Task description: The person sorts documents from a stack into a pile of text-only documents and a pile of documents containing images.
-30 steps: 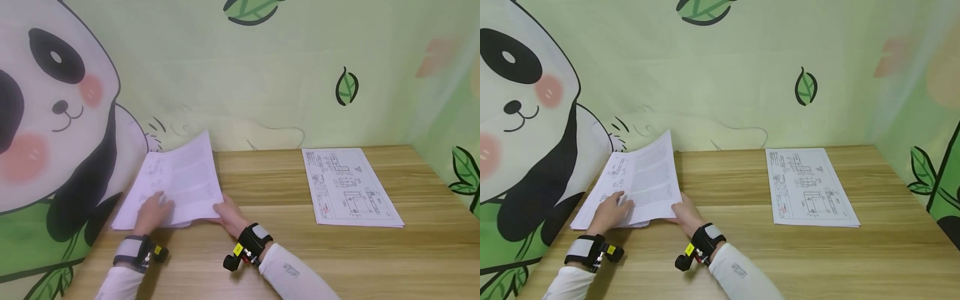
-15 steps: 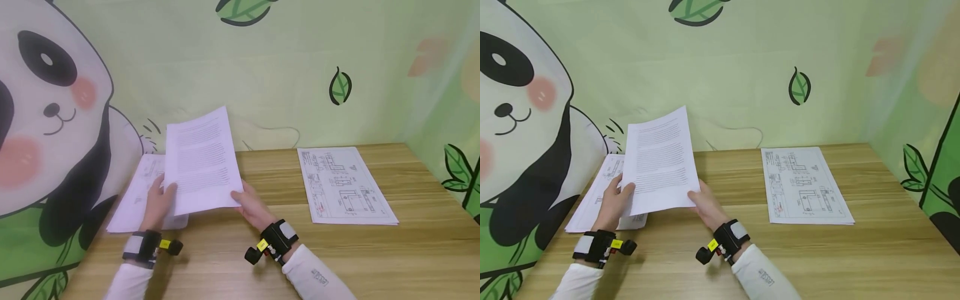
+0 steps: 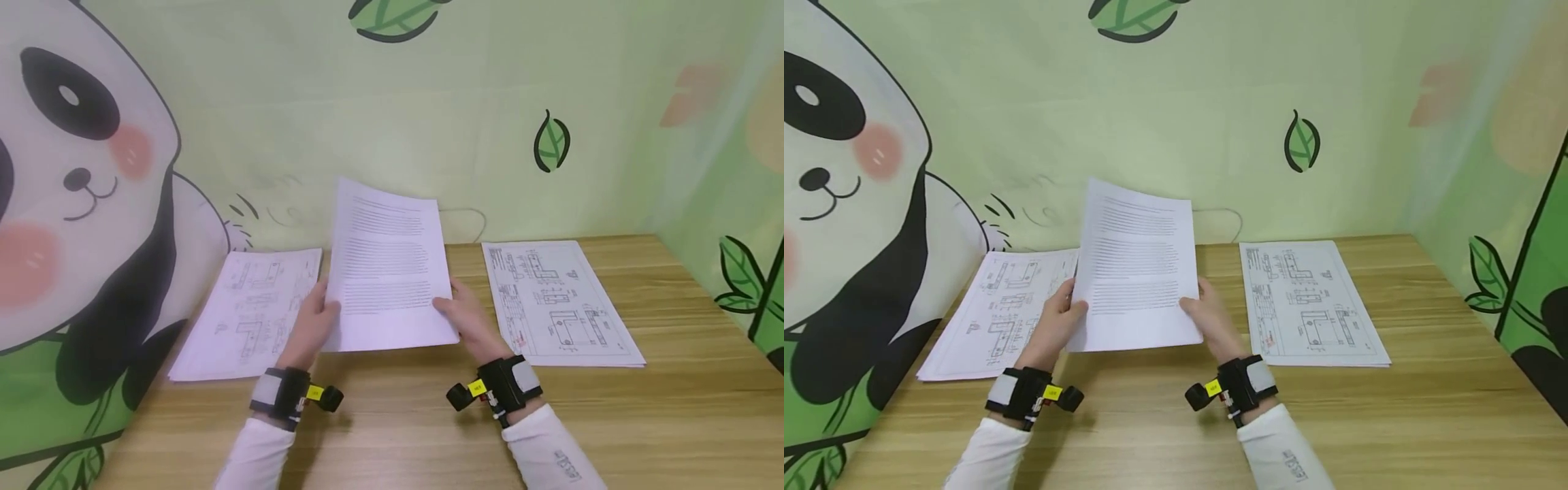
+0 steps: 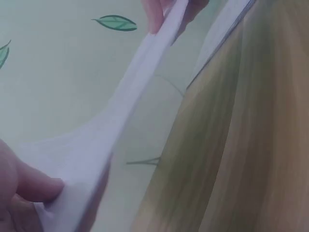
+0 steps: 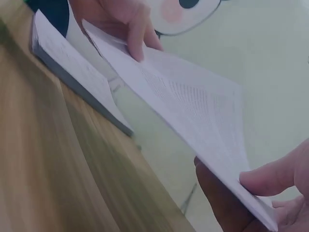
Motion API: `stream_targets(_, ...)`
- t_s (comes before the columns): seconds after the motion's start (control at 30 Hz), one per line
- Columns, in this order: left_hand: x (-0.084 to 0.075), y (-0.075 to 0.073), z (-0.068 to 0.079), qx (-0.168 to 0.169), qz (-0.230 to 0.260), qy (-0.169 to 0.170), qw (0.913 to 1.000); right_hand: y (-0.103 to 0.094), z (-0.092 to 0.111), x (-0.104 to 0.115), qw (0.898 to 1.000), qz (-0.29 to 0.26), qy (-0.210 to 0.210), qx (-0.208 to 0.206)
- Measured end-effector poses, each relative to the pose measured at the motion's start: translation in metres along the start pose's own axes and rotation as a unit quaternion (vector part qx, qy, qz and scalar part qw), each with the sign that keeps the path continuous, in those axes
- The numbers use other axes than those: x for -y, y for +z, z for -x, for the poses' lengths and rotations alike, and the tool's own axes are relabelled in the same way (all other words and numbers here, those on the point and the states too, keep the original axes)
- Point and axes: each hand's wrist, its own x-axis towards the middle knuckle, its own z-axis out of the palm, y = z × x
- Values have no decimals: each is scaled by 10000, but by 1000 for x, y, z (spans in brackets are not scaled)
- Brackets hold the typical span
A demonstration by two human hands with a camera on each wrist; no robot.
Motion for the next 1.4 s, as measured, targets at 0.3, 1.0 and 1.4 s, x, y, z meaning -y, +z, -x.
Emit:
stream_targets(0.3, 6, 28, -3, 306, -262, -197, 9990, -35, 3, -6, 9879, 1499, 293, -254)
stream_targets(1.0, 34, 35, -5, 174, -1251, -491, 9908, -43, -6, -33, 9589, 2802, 344, -302)
stream_targets(1.4, 34, 28, -3, 118, -1506, -546, 9870, -41, 2, -25, 9418, 3325, 363, -340)
